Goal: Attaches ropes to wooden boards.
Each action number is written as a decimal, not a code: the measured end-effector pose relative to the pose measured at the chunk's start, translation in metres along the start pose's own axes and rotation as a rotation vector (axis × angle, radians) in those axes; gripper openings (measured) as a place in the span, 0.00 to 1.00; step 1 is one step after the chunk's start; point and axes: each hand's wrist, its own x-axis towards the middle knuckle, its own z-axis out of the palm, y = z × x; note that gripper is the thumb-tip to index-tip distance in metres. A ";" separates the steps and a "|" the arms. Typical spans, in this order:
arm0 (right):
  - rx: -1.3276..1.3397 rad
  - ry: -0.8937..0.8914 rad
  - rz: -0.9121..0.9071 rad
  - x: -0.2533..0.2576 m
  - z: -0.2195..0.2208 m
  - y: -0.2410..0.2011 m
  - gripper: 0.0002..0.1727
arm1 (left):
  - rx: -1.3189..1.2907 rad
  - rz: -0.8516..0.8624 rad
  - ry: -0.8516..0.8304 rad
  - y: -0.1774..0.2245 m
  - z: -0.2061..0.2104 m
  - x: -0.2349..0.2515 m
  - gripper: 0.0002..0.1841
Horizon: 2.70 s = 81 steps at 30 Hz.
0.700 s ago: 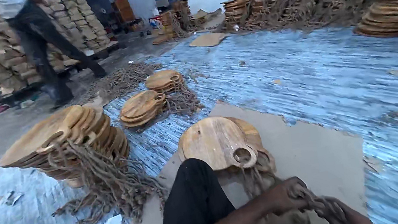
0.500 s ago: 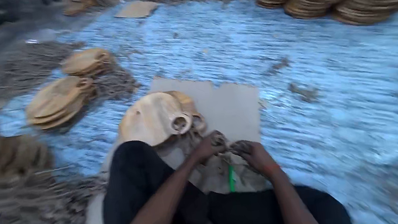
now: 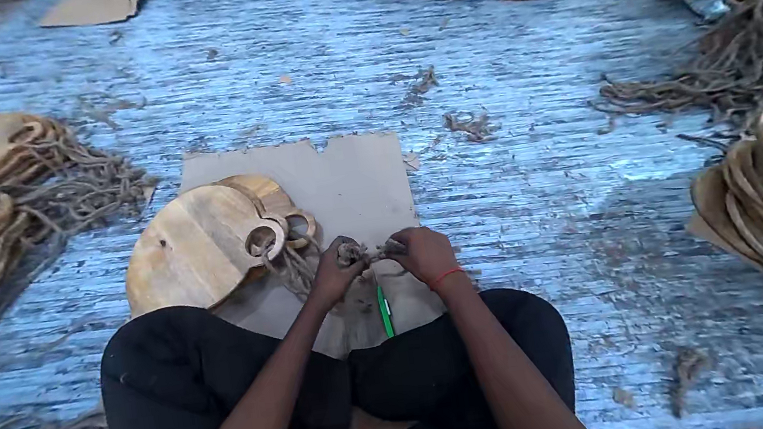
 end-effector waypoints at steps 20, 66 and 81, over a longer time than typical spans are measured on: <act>0.341 -0.492 0.345 0.034 0.072 0.036 0.26 | 0.470 -0.265 -0.060 -0.016 0.023 0.002 0.27; 0.148 -0.438 0.537 0.032 0.065 0.005 0.24 | 0.545 -0.319 -0.001 -0.014 0.034 0.011 0.27; 0.108 -0.535 0.532 0.034 0.060 0.006 0.21 | 0.538 -0.309 -0.124 -0.021 0.024 0.015 0.27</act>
